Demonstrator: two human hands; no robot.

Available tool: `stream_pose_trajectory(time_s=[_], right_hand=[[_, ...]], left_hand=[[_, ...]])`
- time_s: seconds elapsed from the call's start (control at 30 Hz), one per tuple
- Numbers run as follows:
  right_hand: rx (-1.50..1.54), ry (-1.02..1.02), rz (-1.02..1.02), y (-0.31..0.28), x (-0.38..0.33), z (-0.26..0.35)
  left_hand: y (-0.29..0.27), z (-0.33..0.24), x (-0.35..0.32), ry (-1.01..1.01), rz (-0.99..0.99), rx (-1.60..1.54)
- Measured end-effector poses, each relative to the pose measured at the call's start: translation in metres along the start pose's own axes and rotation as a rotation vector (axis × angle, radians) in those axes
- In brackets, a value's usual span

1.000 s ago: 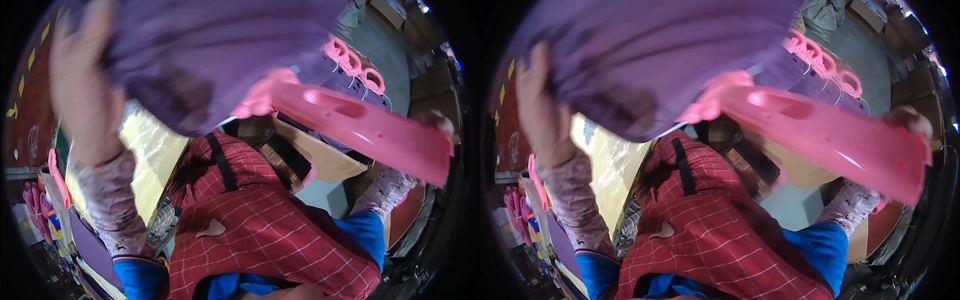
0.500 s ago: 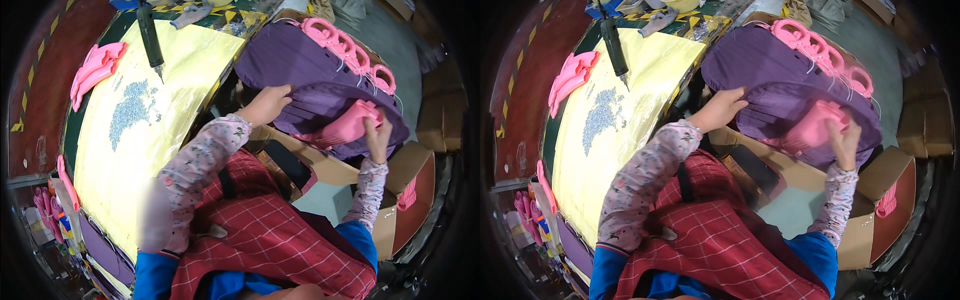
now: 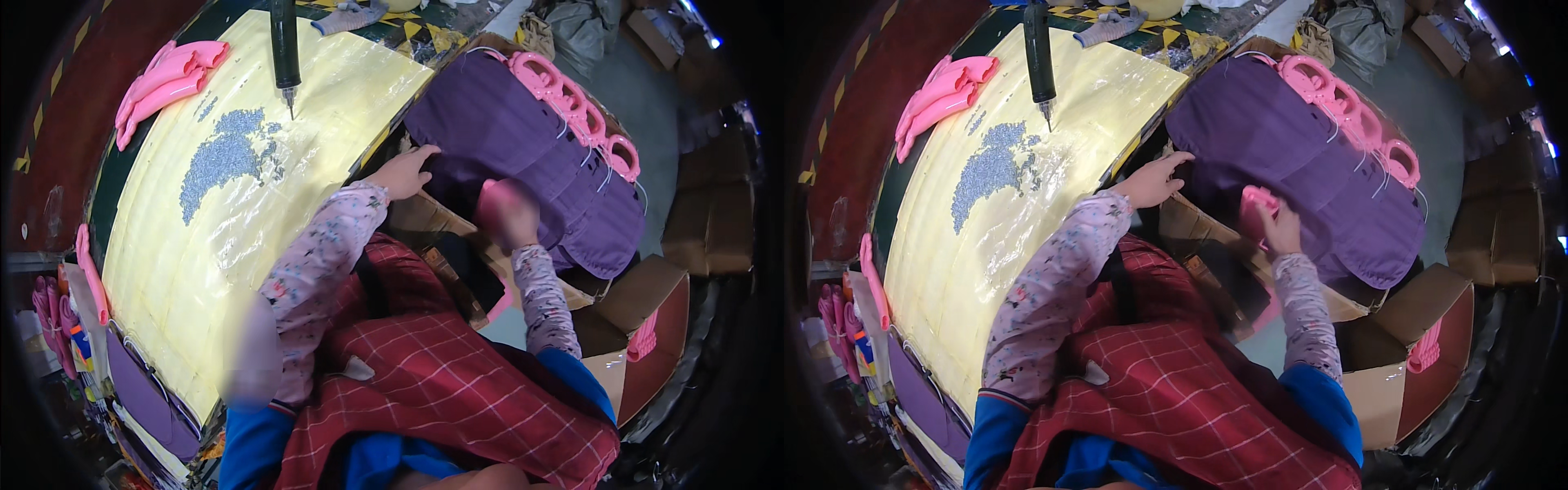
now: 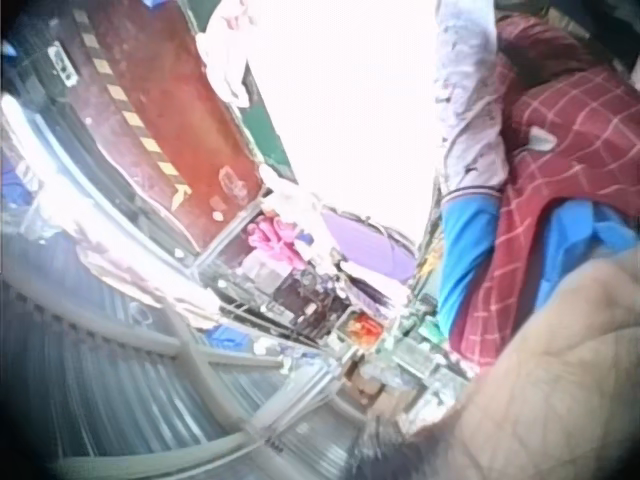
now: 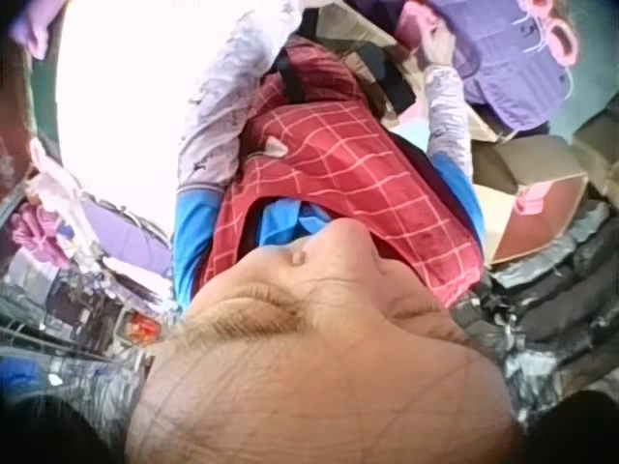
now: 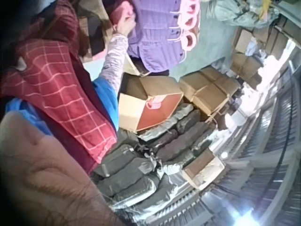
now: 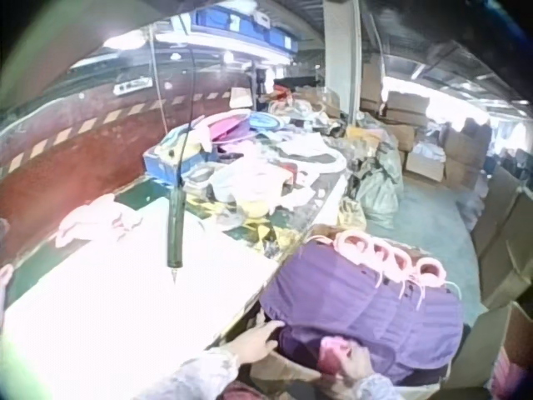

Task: The person repeatedly assembles purple fabric cushions onto pink plastic frames using a hot glue gun. They apply glue to the frame, attach the cushion, and place the finished unit into a cardboard box. The process is repeated multiple times throughout the clip.

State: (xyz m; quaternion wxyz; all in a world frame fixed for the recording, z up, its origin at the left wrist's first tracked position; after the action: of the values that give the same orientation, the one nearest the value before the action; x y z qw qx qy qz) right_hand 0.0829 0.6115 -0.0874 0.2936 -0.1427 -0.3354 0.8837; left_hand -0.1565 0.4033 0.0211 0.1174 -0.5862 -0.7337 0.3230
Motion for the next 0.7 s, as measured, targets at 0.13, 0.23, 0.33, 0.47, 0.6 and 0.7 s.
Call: stream_pose_trajectory(time_s=[0.13,0.23,0.33,0.47,0.6,0.7], right_hand=[[0.106,0.154,0.238,0.051,-0.039,-0.114],[0.071,0.182,0.275,0.057,-0.015,-0.086],[-0.083,0.142,0.281,0.057,0.016,-0.051],[-0.479,0.127,0.458,0.043,0.018,-0.048],[-0.885,0.059,0.985,0.018,-0.015,0.019],[-0.503,-0.364,0.961,0.024,-0.016,0.229]], left_hand=[[-0.023,-0.026,-0.055,0.097,0.052,-0.143],[-0.028,-0.022,-0.112,0.141,0.094,-0.203],[-0.033,-0.021,-0.173,0.114,0.085,-0.260],[-0.046,-0.019,-0.252,0.089,0.017,-0.305],[-0.069,-0.019,-0.365,-0.031,-0.270,-0.415],[-0.070,0.018,-0.425,-0.095,-0.580,-0.491]])
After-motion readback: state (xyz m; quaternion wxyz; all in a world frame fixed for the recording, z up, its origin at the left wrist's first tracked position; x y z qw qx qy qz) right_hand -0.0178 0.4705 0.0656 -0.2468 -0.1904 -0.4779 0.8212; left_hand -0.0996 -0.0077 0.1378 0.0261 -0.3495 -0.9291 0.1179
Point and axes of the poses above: each hand's wrist, its own x-axis towards the middle knuckle, its own y-axis out of the palm, z = x × y, the point moved 4 cm from there along x, towards the middle knuckle, and after that the axes turned 6 degrees about z, right-handed, at the moved point
